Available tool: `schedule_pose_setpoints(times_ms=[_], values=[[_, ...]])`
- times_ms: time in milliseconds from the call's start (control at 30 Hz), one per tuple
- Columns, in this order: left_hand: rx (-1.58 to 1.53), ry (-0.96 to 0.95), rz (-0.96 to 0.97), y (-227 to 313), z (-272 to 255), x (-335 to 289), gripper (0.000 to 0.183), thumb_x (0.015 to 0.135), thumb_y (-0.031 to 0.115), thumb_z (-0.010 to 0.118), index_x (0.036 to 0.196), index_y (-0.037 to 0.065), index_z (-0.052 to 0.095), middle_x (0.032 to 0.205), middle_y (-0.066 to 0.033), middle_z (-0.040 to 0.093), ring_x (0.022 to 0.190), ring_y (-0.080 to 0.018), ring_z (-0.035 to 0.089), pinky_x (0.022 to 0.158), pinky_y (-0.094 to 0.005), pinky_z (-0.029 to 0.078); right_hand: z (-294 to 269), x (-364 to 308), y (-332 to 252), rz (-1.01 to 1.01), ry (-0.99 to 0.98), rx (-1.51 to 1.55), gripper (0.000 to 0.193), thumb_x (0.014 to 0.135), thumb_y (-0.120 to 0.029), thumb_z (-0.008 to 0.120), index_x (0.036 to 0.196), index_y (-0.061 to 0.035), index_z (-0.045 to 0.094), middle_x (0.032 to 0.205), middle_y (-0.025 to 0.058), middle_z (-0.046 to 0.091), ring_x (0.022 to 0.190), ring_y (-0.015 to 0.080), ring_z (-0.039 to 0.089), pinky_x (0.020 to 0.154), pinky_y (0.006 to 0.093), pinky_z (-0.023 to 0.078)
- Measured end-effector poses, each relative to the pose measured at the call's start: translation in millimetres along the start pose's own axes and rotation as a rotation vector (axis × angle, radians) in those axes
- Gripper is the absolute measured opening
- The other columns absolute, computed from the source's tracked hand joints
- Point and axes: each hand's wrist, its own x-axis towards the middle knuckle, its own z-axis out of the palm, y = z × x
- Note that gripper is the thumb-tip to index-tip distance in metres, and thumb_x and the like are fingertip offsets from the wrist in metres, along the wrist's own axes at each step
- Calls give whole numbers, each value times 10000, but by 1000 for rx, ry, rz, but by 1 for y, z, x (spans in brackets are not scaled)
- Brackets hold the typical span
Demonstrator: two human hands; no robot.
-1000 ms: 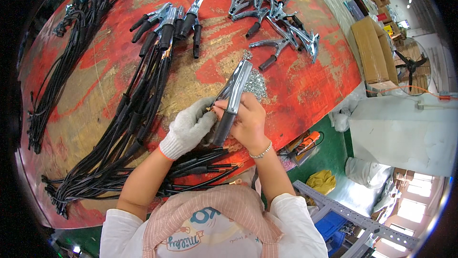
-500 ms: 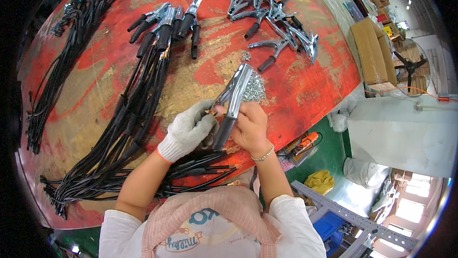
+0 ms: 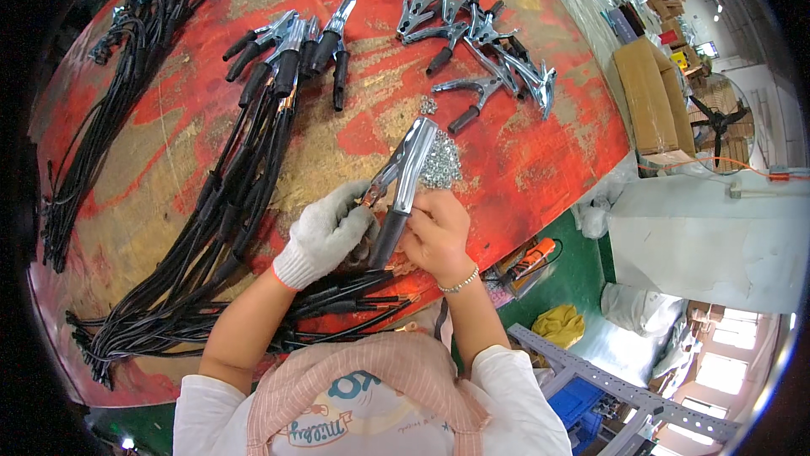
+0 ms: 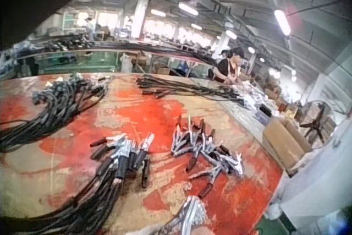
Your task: Assemble jumper cable clamps by attaching cables and inserting small metal pins/components.
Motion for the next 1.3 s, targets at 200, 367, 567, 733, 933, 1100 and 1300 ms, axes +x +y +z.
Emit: schedule_pose_setpoints(times_ms=[200, 367, 567, 733, 933, 1100, 1300], values=[[65, 38, 55, 2, 0, -7, 397, 929, 140, 484, 1300, -3, 478, 735, -71, 661, 570, -125, 617, 542, -280, 509, -3, 7, -10, 13, -12, -13, 355, 621, -60, 766, 969, -121, 731, 863, 49, 633, 691, 236, 583, 600, 337, 474], [290, 117, 157, -4, 1, -3, 364, 927, 149, 495, 1268, 21, 517, 747, -86, 668, 585, -133, 630, 572, -286, 519, -2, 7, -6, -3, -62, 67, 347, 651, -106, 789, 995, -105, 743, 834, 49, 586, 708, 227, 544, 621, 327, 444], [260, 376, 227, 34, -19, -10, 386, 920, 146, 551, 1276, -5, 544, 986, -144, 673, 884, -183, 644, 792, -342, 502, -29, 11, 82, 124, -60, -276, 267, 804, -114, 688, 1069, -82, 685, 1012, 103, 649, 956, 307, 592, 837, 392, 482], [690, 756, 263, 58, -68, 2, 450, 960, 273, 498, 1326, 13, 493, 1115, -214, 645, 1020, -286, 642, 874, -380, 475, -41, 56, 184, 26, -183, -464, 519, 831, -1, 541, 1336, -115, 514, 1330, 114, 539, 1233, 319, 482, 1008, 438, 412], [1206, 881, -163, 57, -83, -6, 501, 921, 438, 501, 1313, 126, 488, 962, -157, 695, 889, -378, 667, 737, -476, 509, -18, 66, 245, 3, -312, -507, 459, 807, 8, 552, 1237, -147, 595, 1266, 75, 607, 1189, 323, 540, 974, 438, 442], [1355, 698, 333, 49, -23, -58, 330, 863, 301, 633, 1149, 138, 617, 837, -100, 672, 752, -313, 653, 672, -430, 512, -42, 86, 234, 23, -469, -322, 388, 800, -5, 594, 1184, -58, 583, 1142, 147, 640, 1074, 333, 595, 916, 410, 472], [1375, 22, 300, 15, 19, -31, 197, 810, 257, 656, 946, 122, 613, 879, -85, 640, 858, -272, 639, 711, -393, 520, -77, 66, 213, 402, -168, 350, 485, 851, -50, 638, 1317, -49, 502, 1291, 93, 562, 1173, 228, 548, 1009, 339, 428]])
